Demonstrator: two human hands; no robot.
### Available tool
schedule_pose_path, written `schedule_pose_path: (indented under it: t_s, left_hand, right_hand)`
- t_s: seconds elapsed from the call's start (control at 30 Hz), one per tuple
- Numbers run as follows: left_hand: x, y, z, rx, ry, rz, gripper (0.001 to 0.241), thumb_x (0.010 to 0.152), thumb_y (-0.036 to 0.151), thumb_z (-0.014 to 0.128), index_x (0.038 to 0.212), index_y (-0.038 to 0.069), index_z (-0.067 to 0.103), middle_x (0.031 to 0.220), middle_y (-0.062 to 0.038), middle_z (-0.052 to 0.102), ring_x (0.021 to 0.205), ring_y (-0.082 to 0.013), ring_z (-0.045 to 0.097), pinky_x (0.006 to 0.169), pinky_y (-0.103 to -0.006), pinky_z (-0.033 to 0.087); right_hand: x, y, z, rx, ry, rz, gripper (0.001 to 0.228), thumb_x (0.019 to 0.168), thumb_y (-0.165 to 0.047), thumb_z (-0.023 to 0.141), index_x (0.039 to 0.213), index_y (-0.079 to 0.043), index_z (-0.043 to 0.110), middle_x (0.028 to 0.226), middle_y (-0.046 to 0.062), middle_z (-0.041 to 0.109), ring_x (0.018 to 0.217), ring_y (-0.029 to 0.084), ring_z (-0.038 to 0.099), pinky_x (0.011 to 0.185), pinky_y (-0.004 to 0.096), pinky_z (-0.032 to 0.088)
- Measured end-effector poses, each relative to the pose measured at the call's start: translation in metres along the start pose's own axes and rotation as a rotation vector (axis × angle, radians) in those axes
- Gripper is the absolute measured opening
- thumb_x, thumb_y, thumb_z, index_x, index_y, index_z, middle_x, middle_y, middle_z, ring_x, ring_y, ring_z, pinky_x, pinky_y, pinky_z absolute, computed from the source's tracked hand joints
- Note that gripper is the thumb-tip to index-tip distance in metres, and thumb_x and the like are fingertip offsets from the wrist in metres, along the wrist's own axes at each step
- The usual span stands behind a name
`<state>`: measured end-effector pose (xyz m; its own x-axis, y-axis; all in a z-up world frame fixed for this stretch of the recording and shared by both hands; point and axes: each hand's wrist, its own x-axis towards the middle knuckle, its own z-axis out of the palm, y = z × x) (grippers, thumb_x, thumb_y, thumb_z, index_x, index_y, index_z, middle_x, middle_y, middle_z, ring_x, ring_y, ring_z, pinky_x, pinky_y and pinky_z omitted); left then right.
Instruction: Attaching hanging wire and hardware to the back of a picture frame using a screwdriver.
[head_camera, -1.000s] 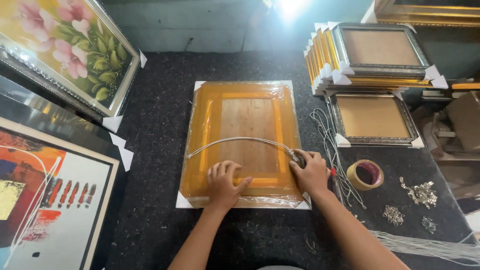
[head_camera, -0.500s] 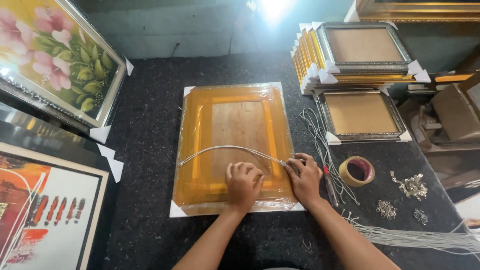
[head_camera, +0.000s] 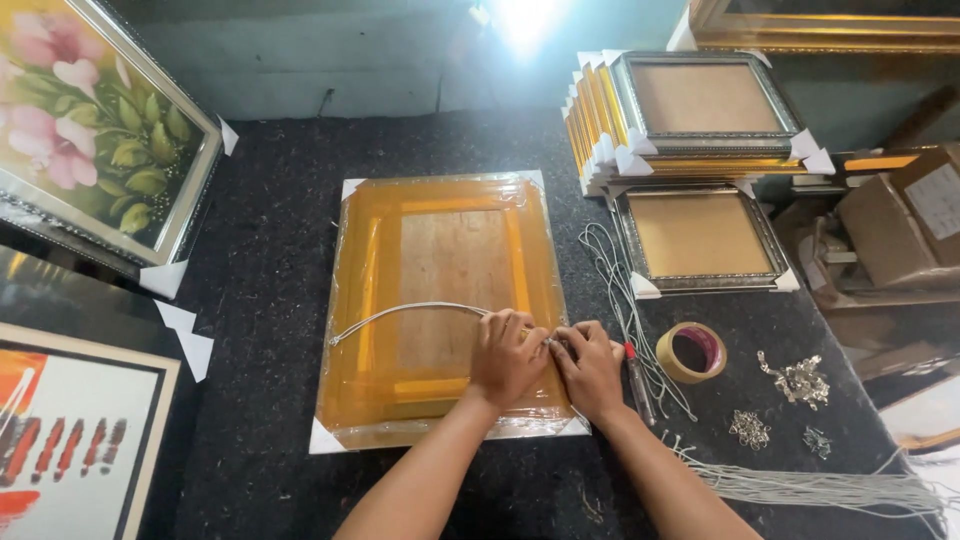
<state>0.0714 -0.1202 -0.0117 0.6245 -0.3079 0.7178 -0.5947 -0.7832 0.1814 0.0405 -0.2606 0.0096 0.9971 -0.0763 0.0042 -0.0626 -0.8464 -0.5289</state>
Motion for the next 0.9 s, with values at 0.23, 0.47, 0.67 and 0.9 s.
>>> schedule_pose_path:
  t_s: [0.23, 0.47, 0.67, 0.9]
  left_hand:
    - [0.007, 0.001, -0.006, 0.057, 0.039, 0.002, 0.01, 0.062, 0.017, 0.065, 0.066, 0.02, 0.056, 0.077, 0.004, 0.047, 0.086, -0.0185, 0.052, 0.077, -0.0354, 0.04]
    - [0.0, -0.005, 0.008, 0.0, -0.074, -0.039, 0.013, 0.058, 0.017, 0.064, 0.066, 0.019, 0.054, 0.077, 0.005, 0.046, 0.088, -0.0157, 0.049, 0.077, -0.0321, 0.039]
    - [0.002, -0.002, 0.001, -0.036, -0.139, -0.059, 0.013, 0.057, 0.019, 0.06, 0.067, 0.017, 0.051, 0.077, 0.004, 0.046, 0.089, -0.0171, 0.049, 0.078, -0.0339, 0.039]
    - [0.002, -0.002, -0.002, 0.013, -0.076, -0.018, 0.013, 0.061, 0.018, 0.064, 0.069, 0.019, 0.053, 0.078, 0.005, 0.046, 0.088, -0.016, 0.048, 0.076, -0.0328, 0.038]
  right_hand:
    - [0.004, 0.012, 0.009, 0.1, 0.084, -0.056, 0.013, 0.081, -0.04, 0.058, 0.09, -0.032, 0.062, 0.085, -0.006, 0.052, 0.091, 0.011, 0.055, 0.089, 0.028, 0.027]
    - [0.004, 0.015, 0.013, 0.11, 0.104, -0.065, 0.014, 0.08, -0.041, 0.059, 0.089, -0.032, 0.063, 0.081, -0.008, 0.053, 0.087, 0.008, 0.056, 0.088, 0.026, 0.027]
    - [0.002, 0.009, 0.007, 0.13, 0.103, -0.054, 0.013, 0.08, -0.037, 0.06, 0.091, -0.031, 0.064, 0.081, -0.006, 0.054, 0.087, 0.011, 0.057, 0.088, 0.026, 0.028]
    - [0.004, 0.014, 0.012, 0.136, 0.128, -0.075, 0.013, 0.079, -0.037, 0.062, 0.091, -0.032, 0.065, 0.08, -0.006, 0.055, 0.085, 0.01, 0.058, 0.086, 0.025, 0.029]
